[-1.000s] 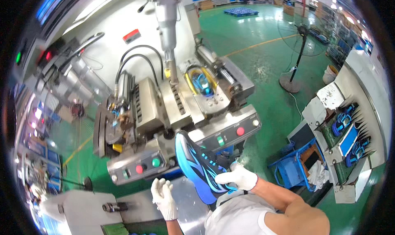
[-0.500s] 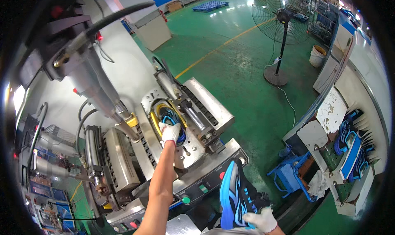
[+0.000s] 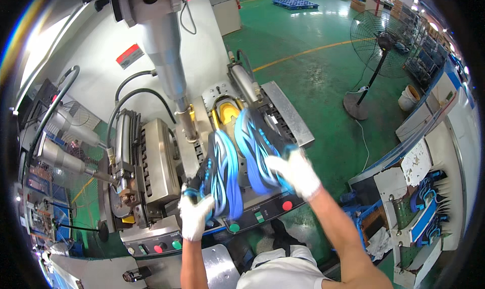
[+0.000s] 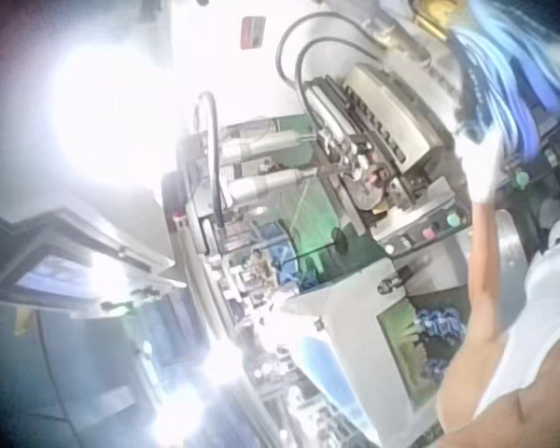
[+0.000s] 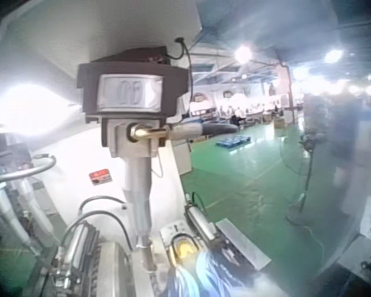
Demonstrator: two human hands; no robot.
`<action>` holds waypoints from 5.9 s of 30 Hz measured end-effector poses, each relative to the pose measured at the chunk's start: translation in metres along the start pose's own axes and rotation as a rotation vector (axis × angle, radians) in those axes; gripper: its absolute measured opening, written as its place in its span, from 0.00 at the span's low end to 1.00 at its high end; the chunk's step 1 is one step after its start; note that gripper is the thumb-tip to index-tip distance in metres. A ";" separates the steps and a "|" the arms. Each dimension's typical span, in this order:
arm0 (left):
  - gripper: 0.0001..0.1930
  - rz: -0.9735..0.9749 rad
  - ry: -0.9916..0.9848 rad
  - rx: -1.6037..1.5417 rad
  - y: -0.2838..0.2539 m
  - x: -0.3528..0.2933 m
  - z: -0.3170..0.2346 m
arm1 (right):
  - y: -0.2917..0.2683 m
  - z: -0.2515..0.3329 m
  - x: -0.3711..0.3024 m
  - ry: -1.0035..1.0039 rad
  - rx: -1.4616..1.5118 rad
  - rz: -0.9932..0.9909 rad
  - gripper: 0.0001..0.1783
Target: The person picks up shoes from a conveyor belt, places each shoe one at a time into a pressing machine by hand, and then returns the shoes to a different section of the conveyor belt.
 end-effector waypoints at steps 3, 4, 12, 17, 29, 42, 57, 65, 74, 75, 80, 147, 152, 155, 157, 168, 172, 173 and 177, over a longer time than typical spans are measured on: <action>0.43 0.012 -0.009 -0.085 -0.052 -0.092 0.057 | 0.061 0.018 0.139 -0.231 -0.485 0.198 0.27; 0.44 -0.003 -0.200 -0.149 -0.062 -0.129 0.069 | 0.096 0.005 0.179 -0.236 -0.604 0.323 0.30; 0.50 -0.666 -1.076 0.048 -0.093 -0.342 0.234 | 0.184 -0.104 0.267 -0.367 -0.907 0.212 0.30; 0.46 -0.945 -1.108 -0.142 -0.054 -0.322 0.372 | 0.118 -0.131 0.331 -0.437 -0.743 0.264 0.45; 0.39 -0.758 -0.786 -0.141 -0.078 -0.467 0.485 | 0.300 -0.204 -0.151 -1.232 -1.792 0.703 0.59; 0.20 -1.610 -1.364 0.094 -0.227 -0.805 0.639 | 0.345 -0.097 -0.374 -0.664 -1.092 1.197 0.48; 0.14 -0.889 -0.100 0.193 -0.199 -0.511 0.335 | 0.430 -0.099 -0.541 -0.825 -0.416 1.601 0.35; 0.29 -0.915 0.394 0.230 -0.251 -0.357 0.147 | 0.324 -0.042 -0.338 0.221 0.101 1.257 0.25; 0.23 -0.953 0.008 -0.117 -0.235 -0.234 0.187 | 0.230 -0.012 -0.211 0.547 0.867 0.916 0.32; 0.24 -0.893 -0.069 -0.170 -0.226 -0.222 0.173 | 0.223 -0.007 -0.198 0.522 0.910 0.886 0.32; 0.25 -0.789 -0.003 -0.125 -0.221 -0.174 0.166 | 0.217 0.000 -0.163 0.393 1.115 0.771 0.37; 0.28 -1.171 -1.102 0.348 -0.188 -0.409 0.306 | 0.715 0.032 0.090 -0.127 -0.601 0.506 0.21; 0.32 -1.287 -1.222 0.228 -0.103 -0.425 0.391 | 0.734 0.013 0.117 -0.597 -0.927 0.489 0.20; 0.38 -1.204 -1.231 0.240 -0.086 -0.384 0.393 | 0.729 0.015 0.135 -1.060 -1.238 0.827 0.15; 0.50 -1.278 -1.133 0.133 -0.080 -0.384 0.396 | 0.719 0.009 0.151 -0.401 -0.575 0.802 0.15; 0.43 -1.251 -1.129 -0.457 -0.057 -0.410 0.410 | 0.475 -0.013 -0.177 -1.270 -0.297 1.001 0.52; 0.41 -1.046 -1.189 -0.374 -0.069 -0.421 0.433 | 0.470 -0.138 -0.188 -1.434 -1.340 1.070 0.56; 0.43 -1.046 -1.171 -0.335 -0.072 -0.429 0.436 | 0.470 -0.138 -0.198 -1.429 -1.330 1.026 0.57; 0.48 -0.903 -1.149 -0.623 -0.089 -0.474 0.450 | 0.433 -0.128 -0.304 -0.870 -0.879 1.344 0.57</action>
Point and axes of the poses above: each hand's wrist, its own x-axis towards the middle knuckle, its own y-axis out of the palm, z = x × y, the point moved 3 cm from there along x, towards the middle knuckle, and after that the axes turned 11 degrees about -y, right-handed, at the moved point
